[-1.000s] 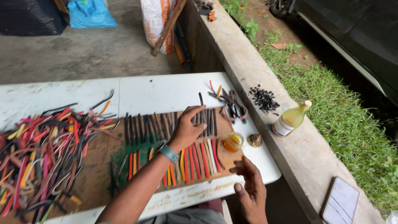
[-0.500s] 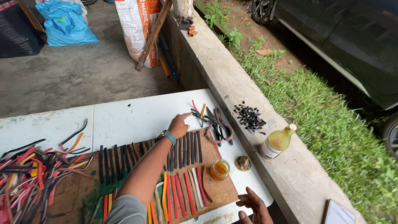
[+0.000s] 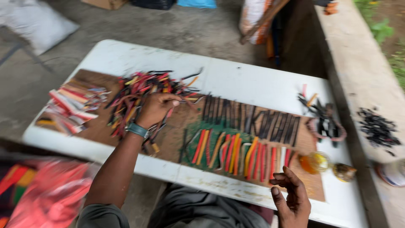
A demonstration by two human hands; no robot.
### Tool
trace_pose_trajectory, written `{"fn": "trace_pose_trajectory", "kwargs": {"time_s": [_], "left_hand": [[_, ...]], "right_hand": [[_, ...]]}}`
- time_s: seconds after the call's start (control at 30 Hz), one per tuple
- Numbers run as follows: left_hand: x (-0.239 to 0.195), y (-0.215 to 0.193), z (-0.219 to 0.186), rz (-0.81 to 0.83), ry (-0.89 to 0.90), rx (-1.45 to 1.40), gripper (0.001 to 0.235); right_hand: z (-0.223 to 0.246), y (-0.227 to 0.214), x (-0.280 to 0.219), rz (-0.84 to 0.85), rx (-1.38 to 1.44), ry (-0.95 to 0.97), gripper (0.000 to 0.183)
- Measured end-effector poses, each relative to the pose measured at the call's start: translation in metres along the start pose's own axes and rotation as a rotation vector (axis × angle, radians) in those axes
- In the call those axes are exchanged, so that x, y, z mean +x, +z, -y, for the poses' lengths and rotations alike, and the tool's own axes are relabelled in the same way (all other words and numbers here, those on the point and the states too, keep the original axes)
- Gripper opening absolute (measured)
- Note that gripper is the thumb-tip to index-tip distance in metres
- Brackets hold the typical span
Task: The person sorts and arranges colorful, thin, flexible strips on a wooden board. They pick up individual strips, inspect them, and place them into organized rows by color and shape. The person occasionally dips their fingers into a small jar of yellow substance and rubs their hands together before continuing to handle the strips.
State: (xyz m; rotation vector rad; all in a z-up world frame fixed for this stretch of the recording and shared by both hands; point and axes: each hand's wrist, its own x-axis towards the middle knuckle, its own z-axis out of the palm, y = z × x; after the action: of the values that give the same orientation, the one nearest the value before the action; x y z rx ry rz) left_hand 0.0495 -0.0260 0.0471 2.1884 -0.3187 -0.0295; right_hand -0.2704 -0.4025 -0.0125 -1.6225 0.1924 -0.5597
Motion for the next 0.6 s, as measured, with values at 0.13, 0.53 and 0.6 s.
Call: {"fn": "trace_pose_trajectory", "kwargs": {"time_s": [0.13,0.53,0.6], "left_hand": [[-0.064,-0.063,0.055,-0.222,0.190,-0.204,0.017],[-0.082,-0.001,0.052,-0.232,0.180,0.650,0.007],[-0.069,0.006,0.057,-0.131,0.119,0.802,0.012]], "right_hand": [[0.013,0.034,-0.002,0.159,-0.048,-0.082,0.062],[0.024,0.051,-0.036,0.262,-0.273,0.017,0.053],[0.021,0.047,-0.040,0.239,-0.294,0.079,0.052]]}}
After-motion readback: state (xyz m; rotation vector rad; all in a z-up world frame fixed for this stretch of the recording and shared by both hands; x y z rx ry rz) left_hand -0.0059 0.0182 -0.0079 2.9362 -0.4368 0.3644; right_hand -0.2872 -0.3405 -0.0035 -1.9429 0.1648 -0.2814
